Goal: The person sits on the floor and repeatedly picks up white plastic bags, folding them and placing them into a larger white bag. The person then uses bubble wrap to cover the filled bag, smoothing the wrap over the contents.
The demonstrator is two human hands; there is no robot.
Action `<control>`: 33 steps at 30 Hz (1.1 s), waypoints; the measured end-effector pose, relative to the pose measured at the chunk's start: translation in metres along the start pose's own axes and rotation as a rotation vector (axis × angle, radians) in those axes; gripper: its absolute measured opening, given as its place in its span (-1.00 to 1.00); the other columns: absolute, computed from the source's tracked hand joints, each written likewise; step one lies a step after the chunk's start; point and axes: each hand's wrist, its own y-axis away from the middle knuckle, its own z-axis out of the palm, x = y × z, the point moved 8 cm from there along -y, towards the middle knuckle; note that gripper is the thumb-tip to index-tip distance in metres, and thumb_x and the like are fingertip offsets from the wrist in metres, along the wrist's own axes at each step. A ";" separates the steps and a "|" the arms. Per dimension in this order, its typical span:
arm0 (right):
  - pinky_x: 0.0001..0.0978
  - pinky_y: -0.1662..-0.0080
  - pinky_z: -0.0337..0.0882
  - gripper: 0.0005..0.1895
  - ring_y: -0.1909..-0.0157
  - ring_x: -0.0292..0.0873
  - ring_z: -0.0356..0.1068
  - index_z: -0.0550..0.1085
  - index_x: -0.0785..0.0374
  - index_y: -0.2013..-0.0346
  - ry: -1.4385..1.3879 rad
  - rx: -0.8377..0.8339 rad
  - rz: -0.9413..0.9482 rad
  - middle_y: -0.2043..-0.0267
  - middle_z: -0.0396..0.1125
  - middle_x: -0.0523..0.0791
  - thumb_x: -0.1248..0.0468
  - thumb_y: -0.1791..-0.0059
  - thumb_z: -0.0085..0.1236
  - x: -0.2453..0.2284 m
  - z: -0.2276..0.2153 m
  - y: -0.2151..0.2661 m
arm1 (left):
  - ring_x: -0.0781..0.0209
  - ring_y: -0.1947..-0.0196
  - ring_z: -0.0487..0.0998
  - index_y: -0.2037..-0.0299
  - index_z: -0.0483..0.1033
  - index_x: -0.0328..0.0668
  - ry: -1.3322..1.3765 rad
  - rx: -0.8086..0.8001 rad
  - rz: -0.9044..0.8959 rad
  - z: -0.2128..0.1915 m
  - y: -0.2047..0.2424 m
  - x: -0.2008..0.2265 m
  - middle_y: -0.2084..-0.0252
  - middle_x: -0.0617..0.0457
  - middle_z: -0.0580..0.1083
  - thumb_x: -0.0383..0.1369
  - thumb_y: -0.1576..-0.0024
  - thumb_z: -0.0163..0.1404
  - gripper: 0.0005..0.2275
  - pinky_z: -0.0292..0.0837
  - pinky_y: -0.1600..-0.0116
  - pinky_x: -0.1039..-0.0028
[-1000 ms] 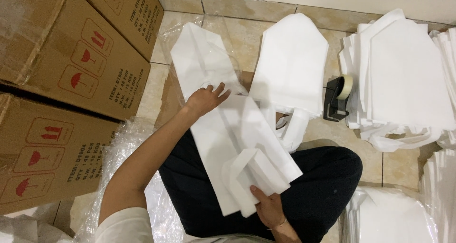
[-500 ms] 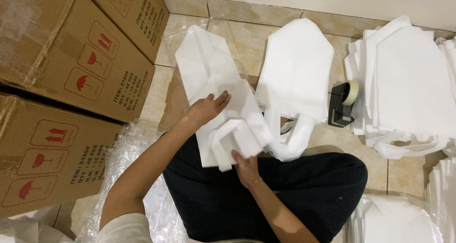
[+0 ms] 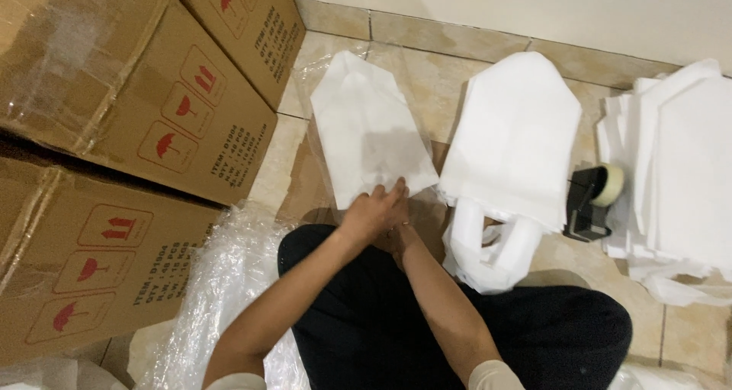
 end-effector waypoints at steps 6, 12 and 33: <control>-0.21 -0.12 0.10 -0.43 0.00 0.11 0.17 0.22 0.55 0.09 0.298 0.181 -0.189 -0.02 0.07 0.26 0.00 0.05 -0.14 0.122 0.072 -0.130 | 0.17 0.39 0.36 0.31 0.44 -0.06 -0.002 0.167 -0.055 -0.018 0.010 0.004 0.21 0.13 0.34 -0.40 0.15 -0.03 -0.82 0.31 0.59 0.55; -0.36 0.21 0.41 -0.20 0.13 -0.04 0.28 0.27 0.48 0.09 -0.350 -0.045 0.415 0.09 0.24 0.11 -0.01 0.37 0.34 0.058 0.020 -0.052 | 0.14 0.37 0.36 0.33 0.44 -0.07 0.087 0.207 -0.064 -0.015 0.011 0.008 0.23 0.10 0.36 -0.42 0.15 -0.01 -0.83 0.27 0.58 0.56; -0.47 0.51 0.33 -0.85 0.50 -0.23 0.24 0.34 0.25 0.23 -0.083 0.305 -0.205 0.42 0.21 -0.08 0.30 0.07 -0.09 -0.163 -0.337 0.133 | -0.14 0.07 0.34 0.12 0.31 -0.34 1.344 0.046 -0.070 -0.010 -0.065 0.024 0.13 -0.21 0.32 -0.41 0.02 -0.03 -0.72 0.26 0.04 0.20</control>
